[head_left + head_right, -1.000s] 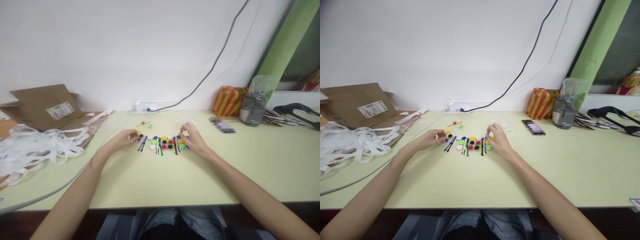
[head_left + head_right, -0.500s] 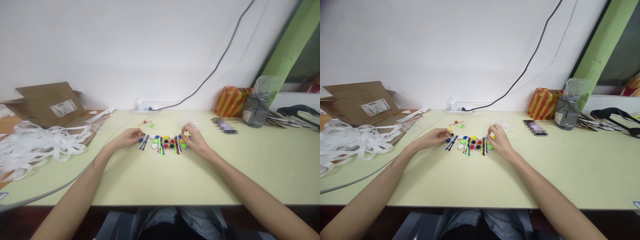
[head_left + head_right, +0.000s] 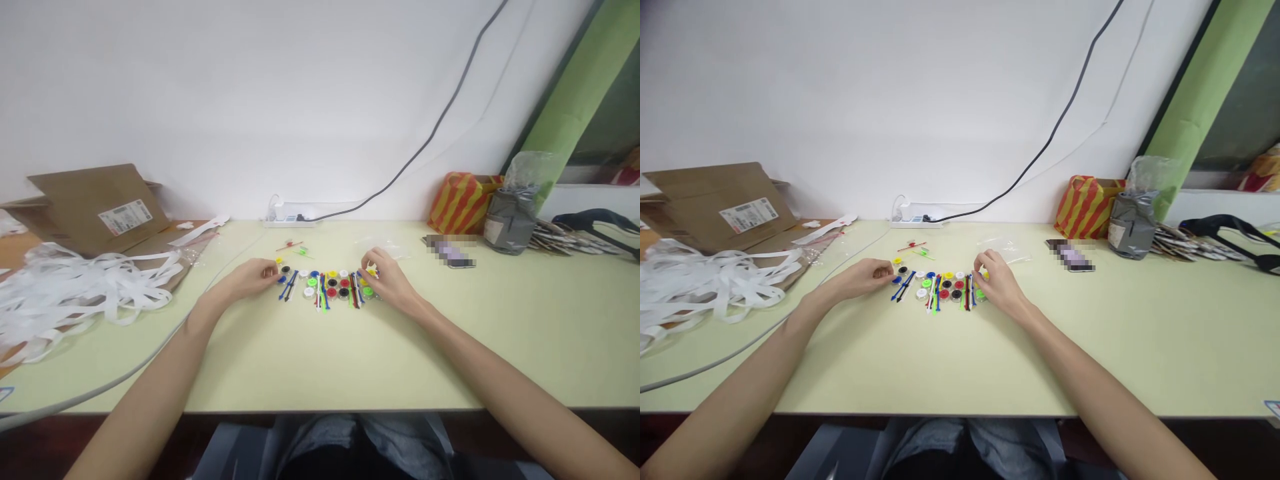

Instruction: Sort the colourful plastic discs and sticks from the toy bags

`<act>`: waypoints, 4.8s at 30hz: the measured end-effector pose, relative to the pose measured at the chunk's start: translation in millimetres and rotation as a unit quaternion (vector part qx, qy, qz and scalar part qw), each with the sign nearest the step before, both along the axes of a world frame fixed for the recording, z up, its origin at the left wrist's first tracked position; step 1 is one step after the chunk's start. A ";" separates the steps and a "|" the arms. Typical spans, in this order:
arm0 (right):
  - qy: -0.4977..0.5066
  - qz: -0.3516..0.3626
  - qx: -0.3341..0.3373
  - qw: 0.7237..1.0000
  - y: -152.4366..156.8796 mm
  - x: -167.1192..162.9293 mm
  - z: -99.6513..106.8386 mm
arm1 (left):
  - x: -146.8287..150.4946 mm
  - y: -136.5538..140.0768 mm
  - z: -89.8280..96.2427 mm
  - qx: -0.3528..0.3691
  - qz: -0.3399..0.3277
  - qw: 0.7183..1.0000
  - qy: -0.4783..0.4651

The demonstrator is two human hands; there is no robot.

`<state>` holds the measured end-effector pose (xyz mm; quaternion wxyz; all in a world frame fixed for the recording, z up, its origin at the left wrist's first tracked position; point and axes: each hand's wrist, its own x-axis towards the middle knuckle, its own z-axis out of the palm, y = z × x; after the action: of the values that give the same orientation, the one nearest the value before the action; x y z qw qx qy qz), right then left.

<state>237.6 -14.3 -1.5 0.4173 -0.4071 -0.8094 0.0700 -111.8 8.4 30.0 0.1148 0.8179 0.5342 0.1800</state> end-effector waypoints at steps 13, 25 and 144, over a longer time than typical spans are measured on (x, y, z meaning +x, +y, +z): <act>-0.005 0.016 -0.016 1.000 -0.3 -1.0 -2.8 | 1.7 0.8 -4.6 0.009 -0.004 0.998 0.055; -0.013 0.016 -0.021 1.000 0.8 -0.8 -4.5 | -0.2 4.5 -11.3 0.013 -0.077 0.996 0.034; -0.202 -0.034 -0.287 0.936 58.5 -170.9 55.2 | 32.3 12.4 -5.9 0.347 0.095 0.931 -0.063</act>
<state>66.7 44.2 53.7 0.1125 -0.5426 -0.8078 0.2012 -79.4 20.9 24.2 -0.1602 0.7393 0.5050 0.4156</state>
